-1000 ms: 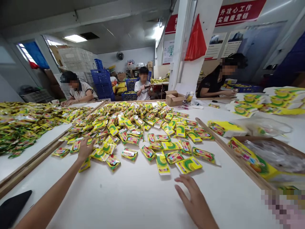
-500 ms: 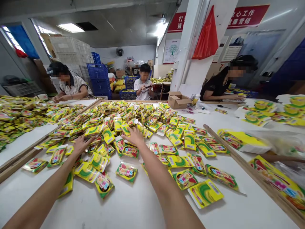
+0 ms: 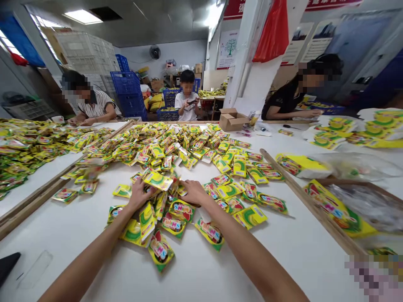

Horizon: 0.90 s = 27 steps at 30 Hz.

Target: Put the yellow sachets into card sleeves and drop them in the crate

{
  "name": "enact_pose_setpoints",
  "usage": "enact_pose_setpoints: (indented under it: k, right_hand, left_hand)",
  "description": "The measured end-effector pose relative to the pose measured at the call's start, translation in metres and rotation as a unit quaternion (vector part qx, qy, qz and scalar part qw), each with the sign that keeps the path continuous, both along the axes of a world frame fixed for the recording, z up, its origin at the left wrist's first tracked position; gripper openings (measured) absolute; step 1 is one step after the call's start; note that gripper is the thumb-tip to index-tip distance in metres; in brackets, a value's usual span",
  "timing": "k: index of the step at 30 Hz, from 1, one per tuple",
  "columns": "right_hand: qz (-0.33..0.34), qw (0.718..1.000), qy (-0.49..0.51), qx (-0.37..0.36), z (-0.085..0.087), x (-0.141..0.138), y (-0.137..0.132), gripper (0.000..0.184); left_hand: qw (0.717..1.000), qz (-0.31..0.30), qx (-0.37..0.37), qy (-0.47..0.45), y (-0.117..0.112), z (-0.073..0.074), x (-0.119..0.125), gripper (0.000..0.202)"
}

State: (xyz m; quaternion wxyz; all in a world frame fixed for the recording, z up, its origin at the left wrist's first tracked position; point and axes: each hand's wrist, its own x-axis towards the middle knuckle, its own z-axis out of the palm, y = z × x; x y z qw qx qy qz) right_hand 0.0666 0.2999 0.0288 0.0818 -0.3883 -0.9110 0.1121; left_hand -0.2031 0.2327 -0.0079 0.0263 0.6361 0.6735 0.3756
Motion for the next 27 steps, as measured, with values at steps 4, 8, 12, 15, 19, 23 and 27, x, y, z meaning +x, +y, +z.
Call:
enact_pose_setpoints:
  k: [4,8,12,15,19,23,27]
  right_hand:
    - [-0.032,0.999,-0.016,0.001,0.008,0.057,-0.035,0.053]
    - [-0.091,0.996,-0.022,0.003,0.023,0.116,-0.072,0.042]
    - [-0.198,0.978,0.027,0.054,0.034,0.153,-0.132,0.029]
    - [-0.215,0.962,0.152,0.067,0.034,0.151,-0.192,0.02]
    - [-0.082,0.976,0.202,0.0,0.02,0.12,-0.263,0.024]
    - [-0.092,0.984,0.152,-0.014,0.002,0.077,-0.289,0.015]
    - [-0.111,0.986,0.12,-0.02,-0.008,0.051,-0.285,0.046]
  left_hand:
    - [0.998,-0.053,-0.017,0.013,-0.033,-0.001,0.067,0.063]
    - [0.993,-0.108,-0.05,0.018,-0.061,0.006,0.119,0.069]
    - [0.986,-0.136,-0.091,-0.018,-0.087,0.026,0.132,0.075]
    - [0.991,-0.122,-0.043,-0.034,-0.119,0.044,0.12,0.072]
    - [0.983,-0.181,-0.014,0.024,-0.18,0.052,0.099,0.063]
    - [0.967,-0.23,-0.066,0.086,-0.23,0.039,0.092,0.075]
    - [0.966,-0.221,-0.078,0.113,-0.241,0.024,0.094,0.064]
